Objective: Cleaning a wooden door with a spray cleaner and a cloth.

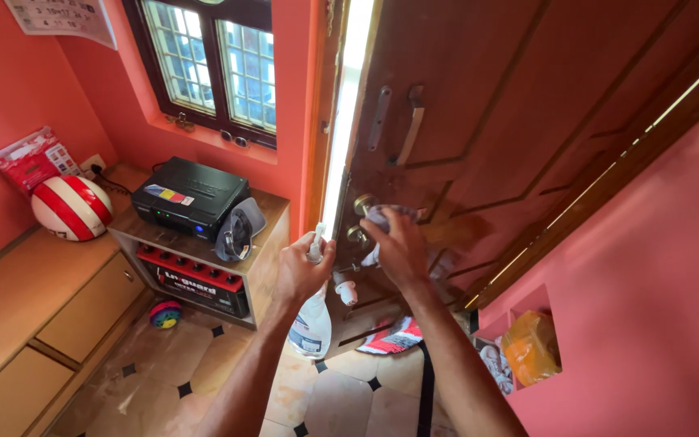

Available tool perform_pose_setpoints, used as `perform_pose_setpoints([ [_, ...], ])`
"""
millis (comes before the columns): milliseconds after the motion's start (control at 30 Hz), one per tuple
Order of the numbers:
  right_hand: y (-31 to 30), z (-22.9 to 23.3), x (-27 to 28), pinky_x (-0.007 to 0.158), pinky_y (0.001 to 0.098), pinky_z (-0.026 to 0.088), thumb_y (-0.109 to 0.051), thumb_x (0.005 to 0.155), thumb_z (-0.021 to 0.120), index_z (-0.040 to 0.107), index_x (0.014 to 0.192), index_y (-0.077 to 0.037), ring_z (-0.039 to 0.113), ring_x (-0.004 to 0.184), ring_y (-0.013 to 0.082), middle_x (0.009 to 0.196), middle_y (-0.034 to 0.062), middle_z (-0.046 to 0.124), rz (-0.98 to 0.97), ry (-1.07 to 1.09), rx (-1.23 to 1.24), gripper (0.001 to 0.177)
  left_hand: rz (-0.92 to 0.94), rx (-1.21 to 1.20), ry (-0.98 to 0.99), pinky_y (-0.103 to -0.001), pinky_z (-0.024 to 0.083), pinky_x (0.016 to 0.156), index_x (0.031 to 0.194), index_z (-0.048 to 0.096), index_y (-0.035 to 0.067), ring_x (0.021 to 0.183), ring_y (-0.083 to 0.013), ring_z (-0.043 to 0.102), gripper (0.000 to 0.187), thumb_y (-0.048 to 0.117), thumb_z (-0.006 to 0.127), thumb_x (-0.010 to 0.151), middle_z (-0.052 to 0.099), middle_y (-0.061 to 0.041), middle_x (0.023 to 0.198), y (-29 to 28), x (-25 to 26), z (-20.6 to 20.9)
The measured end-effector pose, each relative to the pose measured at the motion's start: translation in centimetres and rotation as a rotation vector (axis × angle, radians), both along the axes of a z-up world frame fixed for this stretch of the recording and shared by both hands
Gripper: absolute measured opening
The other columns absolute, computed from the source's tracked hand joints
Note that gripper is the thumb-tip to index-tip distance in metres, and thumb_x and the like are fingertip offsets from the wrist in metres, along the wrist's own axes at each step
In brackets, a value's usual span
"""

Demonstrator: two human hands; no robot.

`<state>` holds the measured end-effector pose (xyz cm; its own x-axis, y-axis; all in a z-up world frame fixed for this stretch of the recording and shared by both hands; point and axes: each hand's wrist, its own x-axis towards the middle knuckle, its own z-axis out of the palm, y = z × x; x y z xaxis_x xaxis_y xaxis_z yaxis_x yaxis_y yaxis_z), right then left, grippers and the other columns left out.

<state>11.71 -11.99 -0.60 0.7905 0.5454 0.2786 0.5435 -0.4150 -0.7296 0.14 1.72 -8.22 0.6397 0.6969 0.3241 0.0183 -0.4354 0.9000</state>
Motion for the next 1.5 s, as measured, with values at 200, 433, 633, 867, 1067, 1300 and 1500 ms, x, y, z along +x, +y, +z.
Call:
perform_pose_setpoints([
  [200, 1.7, -15.5, 8.7, 0.11, 0.0395, 0.039, 0.0, 0.097, 0.055, 0.052, 0.142, -0.006, 0.054, 0.129, 0.0285, 0.139, 0.0099, 0.058, -0.16, 0.019, 0.845, 0.046, -0.006, 0.052, -0.018, -0.037, 0.055, 0.056, 0.082, 0.068, 0.004, 0.053, -0.0208, 0.073, 0.027, 0.028, 0.072, 0.092, 0.069, -0.013, 0.059, -0.2, 0.3, -0.1],
  [433, 5.5, -21.4, 11.1, 0.106, 0.0412, 0.047, -0.017, 0.102, 0.054, 0.065, 0.127, -0.011, 0.062, 0.115, 0.0232, 0.123, 0.0066, 0.068, 0.088, 1.201, 1.3, 0.028, -0.068, -0.017, -0.039, -0.035, 0.056, 0.053, 0.082, 0.067, 0.002, 0.052, -0.0187, 0.074, 0.028, 0.029, 0.072, 0.091, 0.07, -0.012, 0.063, 0.9, 1.0, 0.0],
  [633, 5.1, -20.1, 9.3, 0.098, 0.0441, 0.051, -0.03, 0.102, 0.05, 0.065, 0.117, -0.013, 0.065, 0.104, 0.0253, 0.11, 0.0056, 0.071, 0.098, 1.401, 1.398, 0.027, -0.115, 0.114, -0.097, -0.034, 0.055, 0.054, 0.084, 0.069, 0.001, 0.056, -0.0181, 0.073, 0.028, 0.028, 0.074, 0.092, 0.07, -0.014, 0.062, 2.5, 2.2, 0.2],
  [867, 4.4, -20.4, 8.8, 0.088, 0.0388, 0.055, -0.029, 0.107, 0.049, 0.066, 0.115, -0.009, 0.067, 0.095, 0.0222, 0.103, 0.0058, 0.072, 0.074, 1.294, 1.428, 0.027, -0.246, 0.012, -0.01, -0.036, 0.056, 0.055, 0.089, 0.068, 0.001, 0.057, -0.0222, 0.075, 0.029, 0.03, 0.071, 0.092, 0.069, -0.016, 0.062, 2.4, 1.8, 1.9],
  [1067, 4.0, -21.3, 10.0, 0.071, 0.0361, 0.054, -0.032, 0.106, 0.053, 0.066, 0.103, -0.01, 0.066, 0.078, 0.0211, 0.086, 0.005, 0.069, 0.203, 1.277, 1.445, 0.026, -0.236, 0.151, -0.11, -0.039, 0.058, 0.062, 0.09, 0.07, 0.001, 0.068, -0.029, 0.077, 0.029, 0.03, 0.072, 0.09, 0.072, -0.019, 0.071, 2.1, 2.4, 0.4],
  [1300, 2.4, -17.9, 6.7, 0.072, 0.0347, 0.056, -0.031, 0.107, 0.052, 0.064, 0.107, -0.01, 0.065, 0.078, 0.02, 0.089, 0.0041, 0.067, 0.054, 1.303, 1.46, 0.024, -0.273, 0.114, -0.014, -0.041, 0.057, 0.064, 0.09, 0.071, 0.003, 0.071, -0.0325, 0.077, 0.028, 0.031, 0.071, 0.09, 0.073, -0.02, 0.074, -0.2, 1.5, 1.4],
  [1500, -1.6, -18.7, 5.7, 0.071, 0.0351, 0.055, -0.027, 0.104, 0.053, 0.066, 0.111, -0.016, 0.068, 0.083, 0.0203, 0.097, 0.0043, 0.073, 0.072, 1.214, 1.368, 0.018, -0.267, 0.126, -0.042, -0.041, 0.057, 0.063, 0.085, 0.068, 0.001, 0.069, -0.0321, 0.077, 0.03, 0.03, 0.073, 0.089, 0.072, -0.02, 0.071, -3.5, 1.5, 0.2],
])
